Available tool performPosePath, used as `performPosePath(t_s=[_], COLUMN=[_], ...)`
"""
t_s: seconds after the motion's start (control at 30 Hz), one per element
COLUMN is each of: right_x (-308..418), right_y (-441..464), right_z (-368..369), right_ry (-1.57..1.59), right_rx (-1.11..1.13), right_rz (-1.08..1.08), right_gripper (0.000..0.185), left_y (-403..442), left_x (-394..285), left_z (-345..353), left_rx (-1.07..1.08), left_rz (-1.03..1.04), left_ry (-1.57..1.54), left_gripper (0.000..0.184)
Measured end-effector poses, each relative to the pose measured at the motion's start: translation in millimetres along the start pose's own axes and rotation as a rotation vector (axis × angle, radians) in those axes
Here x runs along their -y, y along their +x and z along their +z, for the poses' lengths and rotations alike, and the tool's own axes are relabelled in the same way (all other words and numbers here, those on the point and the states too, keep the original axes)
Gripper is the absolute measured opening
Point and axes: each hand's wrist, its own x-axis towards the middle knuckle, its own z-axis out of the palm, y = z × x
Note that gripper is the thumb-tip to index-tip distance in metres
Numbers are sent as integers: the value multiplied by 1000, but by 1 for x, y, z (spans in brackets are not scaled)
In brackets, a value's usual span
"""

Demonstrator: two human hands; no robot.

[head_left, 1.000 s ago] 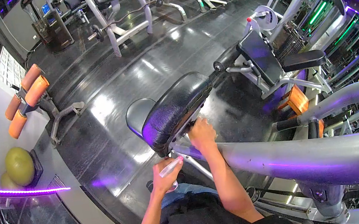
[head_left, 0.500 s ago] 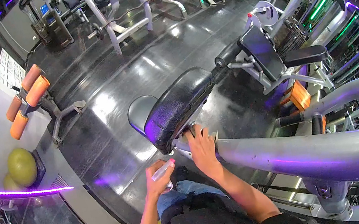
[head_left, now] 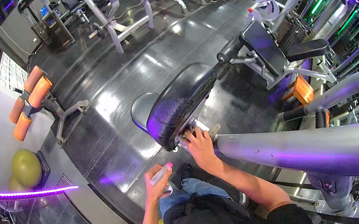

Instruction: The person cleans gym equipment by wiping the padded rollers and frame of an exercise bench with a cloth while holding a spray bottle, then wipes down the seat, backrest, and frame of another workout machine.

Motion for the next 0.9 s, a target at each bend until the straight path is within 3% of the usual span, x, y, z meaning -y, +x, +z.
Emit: performPosePath(t_s=[0.1,0.17,0.3,0.4,0.43,0.53,0.57,0.63,0.67,0.7,0.77,0.8,0.9], right_x=[3,7,23,36,40,60,69,83,84,78,63,62,56], right_y=[-21,-35,-43,-60,-65,-78,-80,-73,-71,-67,-61,-57,-66], right_z=[8,3,2,17,29,56,63,57,53,49,47,49,80], right_ry=[-159,-226,-155,306,312,1179,1183,892,858,860,595,517,355], right_rx=[-4,216,402,394,396,35,34,-535,-613,-609,-592,-552,-483], right_rz=[-5,10,134,270,278,988,996,1094,1044,1055,775,898,881], right_gripper=[12,12,13,34,34,40,40,43,44,44,48,46,46], left_y=[1,3,6,7,7,6,4,2,1,0,-2,-3,-4], left_x=[3,4,-1,1,2,4,5,6,7,7,9,10,13], left_z=[0,-2,-3,-10,-13,-23,-27,-33,-35,-37,-42,-44,-50], left_rx=[5,39,103,136,142,152,154,158,154,150,156,159,165], left_rz=[12,8,40,59,54,64,63,56,24,-8,-28,-41,-67], left_ry=[-29,-18,52,152,159,178,185,197,191,187,211,228,232], left_gripper=[25,25,27,28,28,29,27,26,26,26,26,25,25])
